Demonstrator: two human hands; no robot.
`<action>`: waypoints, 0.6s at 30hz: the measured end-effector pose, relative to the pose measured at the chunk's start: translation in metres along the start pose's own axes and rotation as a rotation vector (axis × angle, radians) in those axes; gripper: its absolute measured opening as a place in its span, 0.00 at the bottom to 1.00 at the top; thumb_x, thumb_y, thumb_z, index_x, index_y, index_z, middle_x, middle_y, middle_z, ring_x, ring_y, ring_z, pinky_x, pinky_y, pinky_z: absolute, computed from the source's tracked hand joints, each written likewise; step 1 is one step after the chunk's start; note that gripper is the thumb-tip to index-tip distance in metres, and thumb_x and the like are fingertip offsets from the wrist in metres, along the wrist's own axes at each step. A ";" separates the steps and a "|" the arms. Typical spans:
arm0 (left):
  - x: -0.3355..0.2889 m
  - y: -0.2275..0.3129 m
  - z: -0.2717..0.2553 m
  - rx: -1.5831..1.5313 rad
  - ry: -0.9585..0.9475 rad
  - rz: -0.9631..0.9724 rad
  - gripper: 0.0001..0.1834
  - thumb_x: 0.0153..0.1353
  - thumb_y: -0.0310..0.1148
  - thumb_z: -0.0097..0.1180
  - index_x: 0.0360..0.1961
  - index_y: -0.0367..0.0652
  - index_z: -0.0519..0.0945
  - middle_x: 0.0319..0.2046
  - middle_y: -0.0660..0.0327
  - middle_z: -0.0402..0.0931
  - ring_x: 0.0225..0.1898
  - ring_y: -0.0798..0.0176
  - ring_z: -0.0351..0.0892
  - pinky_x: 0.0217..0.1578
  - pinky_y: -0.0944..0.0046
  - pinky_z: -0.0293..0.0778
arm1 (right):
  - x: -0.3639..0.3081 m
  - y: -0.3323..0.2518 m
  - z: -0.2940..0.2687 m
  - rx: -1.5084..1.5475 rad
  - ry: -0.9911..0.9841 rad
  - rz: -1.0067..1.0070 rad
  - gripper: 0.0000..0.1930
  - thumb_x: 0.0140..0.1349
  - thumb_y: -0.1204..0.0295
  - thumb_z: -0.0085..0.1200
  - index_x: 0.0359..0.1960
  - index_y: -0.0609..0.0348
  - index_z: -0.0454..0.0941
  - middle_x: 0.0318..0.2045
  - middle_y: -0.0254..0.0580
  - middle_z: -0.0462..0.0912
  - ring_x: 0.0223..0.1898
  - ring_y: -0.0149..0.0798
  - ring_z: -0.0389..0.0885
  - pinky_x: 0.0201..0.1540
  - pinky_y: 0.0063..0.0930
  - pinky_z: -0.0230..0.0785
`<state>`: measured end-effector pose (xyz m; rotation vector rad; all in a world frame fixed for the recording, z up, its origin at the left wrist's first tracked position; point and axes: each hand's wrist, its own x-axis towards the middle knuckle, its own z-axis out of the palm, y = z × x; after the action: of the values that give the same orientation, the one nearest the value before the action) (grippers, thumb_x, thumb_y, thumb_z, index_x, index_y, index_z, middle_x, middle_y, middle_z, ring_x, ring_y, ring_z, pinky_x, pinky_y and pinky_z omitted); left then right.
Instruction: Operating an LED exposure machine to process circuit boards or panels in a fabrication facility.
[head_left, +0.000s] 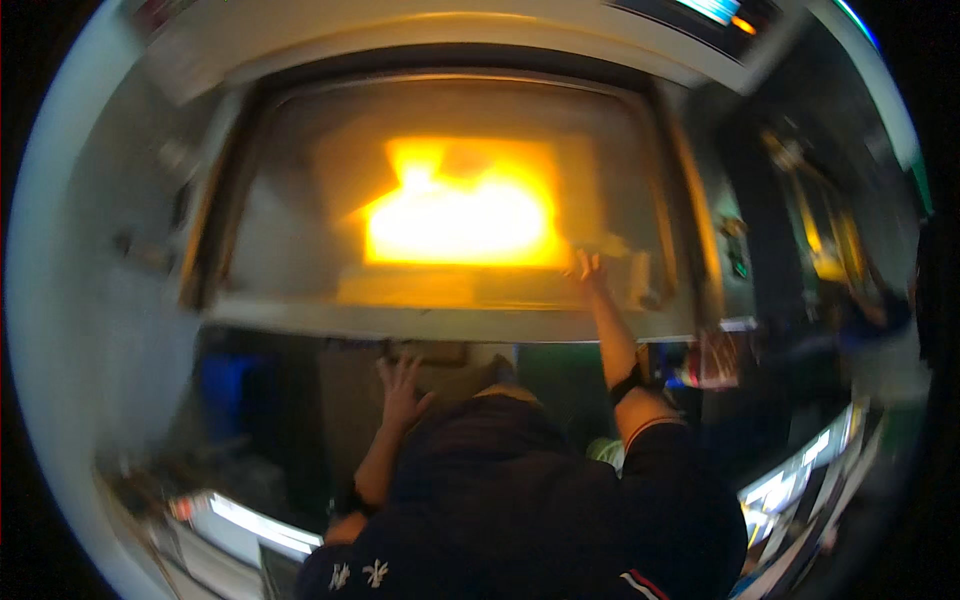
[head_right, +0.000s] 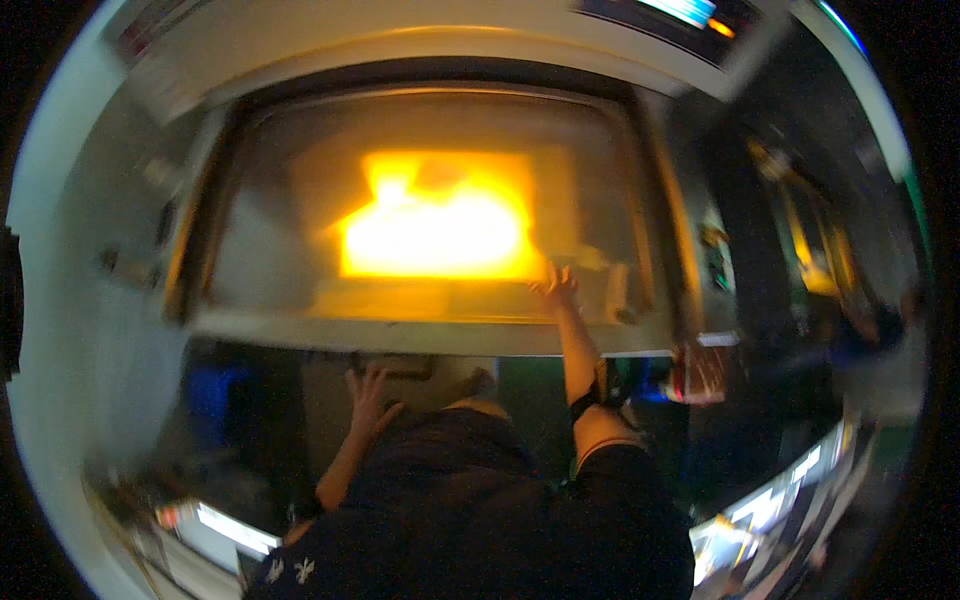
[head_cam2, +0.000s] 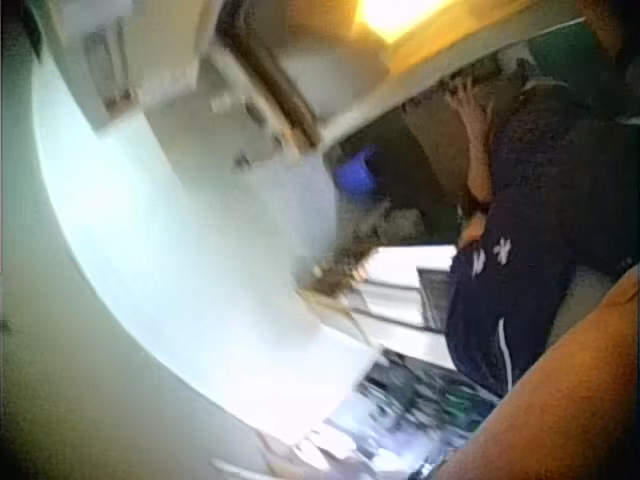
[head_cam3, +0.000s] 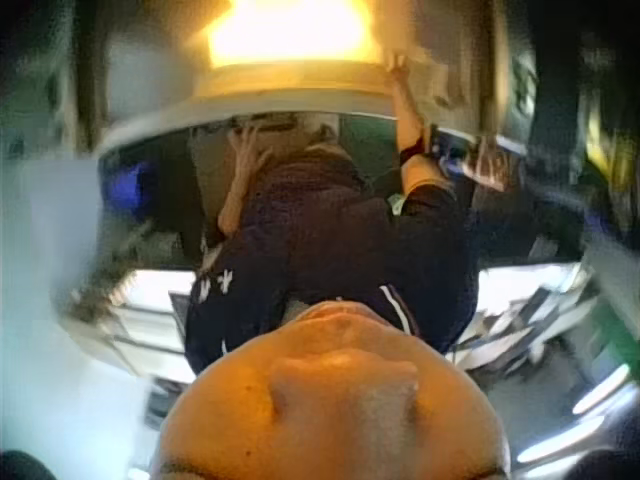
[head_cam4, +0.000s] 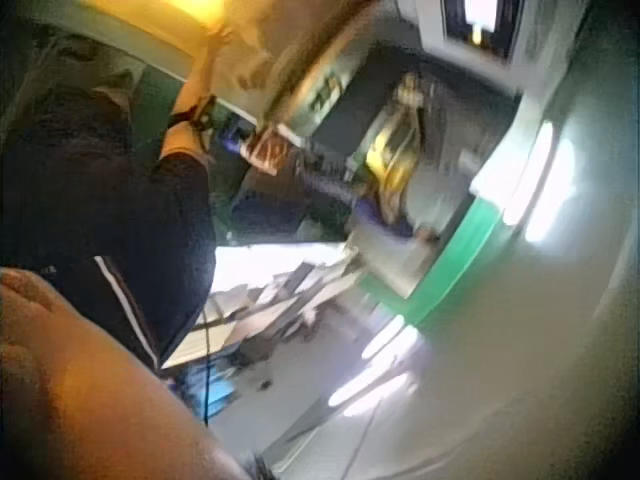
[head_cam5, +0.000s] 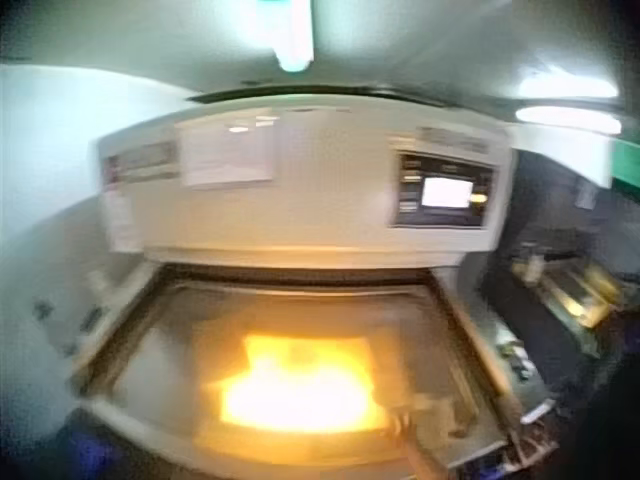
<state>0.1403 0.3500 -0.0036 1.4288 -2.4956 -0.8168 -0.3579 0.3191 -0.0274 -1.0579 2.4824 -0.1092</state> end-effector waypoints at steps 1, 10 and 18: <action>-0.006 -0.013 -0.007 -0.059 -0.014 0.021 0.43 0.52 0.46 0.64 0.68 0.51 0.59 0.72 0.60 0.44 0.71 0.37 0.27 0.66 0.37 0.47 | -0.046 -0.090 0.003 -0.061 -0.247 0.016 0.50 0.46 0.35 0.56 0.71 0.27 0.45 0.72 0.51 0.26 0.70 0.69 0.28 0.57 0.84 0.36; -0.082 -0.134 -0.015 -0.765 -0.144 -0.464 0.37 0.58 0.43 0.60 0.65 0.40 0.62 0.65 0.49 0.60 0.61 0.50 0.67 0.58 0.57 0.66 | -0.044 -0.121 0.072 -0.318 -0.144 -0.317 0.54 0.49 0.31 0.49 0.72 0.44 0.43 0.70 0.65 0.37 0.71 0.66 0.28 0.68 0.64 0.27; -0.292 -0.299 0.050 -0.158 -0.326 -0.782 0.21 0.64 0.46 0.48 0.53 0.47 0.77 0.49 0.51 0.77 0.50 0.46 0.76 0.48 0.51 0.73 | -0.082 -0.127 0.073 -0.040 -0.016 -0.204 0.43 0.54 0.43 0.52 0.69 0.50 0.54 0.65 0.66 0.57 0.67 0.60 0.54 0.66 0.45 0.53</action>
<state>0.5019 0.4942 -0.1638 2.3998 -1.9432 -1.4253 -0.1919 0.2940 -0.0336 -1.3217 2.3662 -0.1123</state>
